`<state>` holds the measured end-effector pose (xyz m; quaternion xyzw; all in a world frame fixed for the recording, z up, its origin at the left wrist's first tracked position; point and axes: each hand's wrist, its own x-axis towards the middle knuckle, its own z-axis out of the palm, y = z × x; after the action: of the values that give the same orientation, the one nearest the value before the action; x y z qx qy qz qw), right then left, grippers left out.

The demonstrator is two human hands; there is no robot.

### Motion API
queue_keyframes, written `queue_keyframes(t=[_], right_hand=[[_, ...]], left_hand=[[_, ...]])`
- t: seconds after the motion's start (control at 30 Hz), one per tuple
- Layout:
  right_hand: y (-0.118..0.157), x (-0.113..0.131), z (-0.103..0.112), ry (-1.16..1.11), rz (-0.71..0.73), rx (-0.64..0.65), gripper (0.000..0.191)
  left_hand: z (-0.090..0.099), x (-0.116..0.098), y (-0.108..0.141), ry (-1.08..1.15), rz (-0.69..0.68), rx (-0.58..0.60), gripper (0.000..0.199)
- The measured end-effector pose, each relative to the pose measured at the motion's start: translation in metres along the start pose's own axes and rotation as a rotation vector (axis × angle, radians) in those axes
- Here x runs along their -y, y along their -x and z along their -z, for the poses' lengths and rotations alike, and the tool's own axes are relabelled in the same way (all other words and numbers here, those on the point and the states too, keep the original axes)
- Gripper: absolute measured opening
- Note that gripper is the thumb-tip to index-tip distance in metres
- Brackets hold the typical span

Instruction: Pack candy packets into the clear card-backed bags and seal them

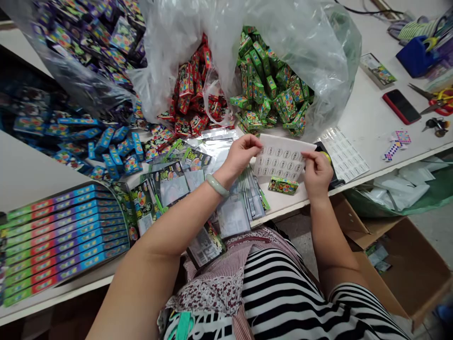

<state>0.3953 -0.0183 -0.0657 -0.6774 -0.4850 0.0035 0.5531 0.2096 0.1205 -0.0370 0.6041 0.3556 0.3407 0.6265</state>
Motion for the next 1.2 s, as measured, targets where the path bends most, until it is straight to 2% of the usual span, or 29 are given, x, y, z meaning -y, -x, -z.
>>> queue_keyframes(t=[0.07,0.2,0.33,0.47,0.53,0.6,0.7,0.77,0.83,0.9,0.97,1.07,1.2], right_hand=[[-0.014,0.007,-0.007,-0.100,-0.094,0.016,0.020],[-0.027,0.021,-0.019,-0.308,-0.273,0.155,0.021],[-0.025,0.034,-0.025,-0.388,-0.318,0.179,0.024],[-0.016,0.047,-0.024,-0.415,-0.304,0.223,0.029],[-0.012,0.054,-0.022,-0.375,-0.255,0.252,0.030],[-0.009,0.062,-0.019,-0.296,-0.192,0.274,0.028],[-0.010,0.073,-0.015,-0.195,-0.115,0.323,0.017],[-0.012,0.078,-0.014,-0.171,-0.070,0.348,0.009],[-0.012,0.081,-0.015,-0.206,-0.043,0.355,0.009],[-0.010,0.084,-0.019,-0.302,-0.080,0.367,0.013],[-0.006,0.088,-0.025,-0.402,-0.174,0.394,0.015],[0.001,0.096,-0.032,-0.487,-0.276,0.390,0.013],[0.004,0.105,-0.032,-0.486,-0.224,0.346,0.012]], left_hand=[[0.005,-0.008,-0.001,0.044,-0.031,-0.009,0.012],[0.016,-0.019,0.004,0.055,-0.104,-0.054,0.019],[0.030,-0.022,0.014,0.068,-0.093,-0.041,0.030],[0.046,-0.026,0.029,-0.092,-0.164,-0.031,0.044],[0.052,-0.033,0.039,-0.262,-0.223,-0.081,0.037],[0.057,-0.042,0.050,-0.446,-0.278,-0.131,0.021],[0.062,-0.052,0.065,-0.607,-0.350,-0.181,0.004],[0.065,-0.054,0.071,-0.562,-0.355,-0.175,0.005],[0.068,-0.051,0.075,-0.384,-0.284,-0.113,0.009],[0.069,-0.047,0.078,-0.159,-0.158,-0.048,0.016],[0.069,-0.044,0.081,0.002,-0.044,-0.032,0.024],[0.067,-0.047,0.086,0.090,0.016,-0.080,0.028],[0.065,-0.051,0.090,0.083,-0.027,-0.205,0.024]])
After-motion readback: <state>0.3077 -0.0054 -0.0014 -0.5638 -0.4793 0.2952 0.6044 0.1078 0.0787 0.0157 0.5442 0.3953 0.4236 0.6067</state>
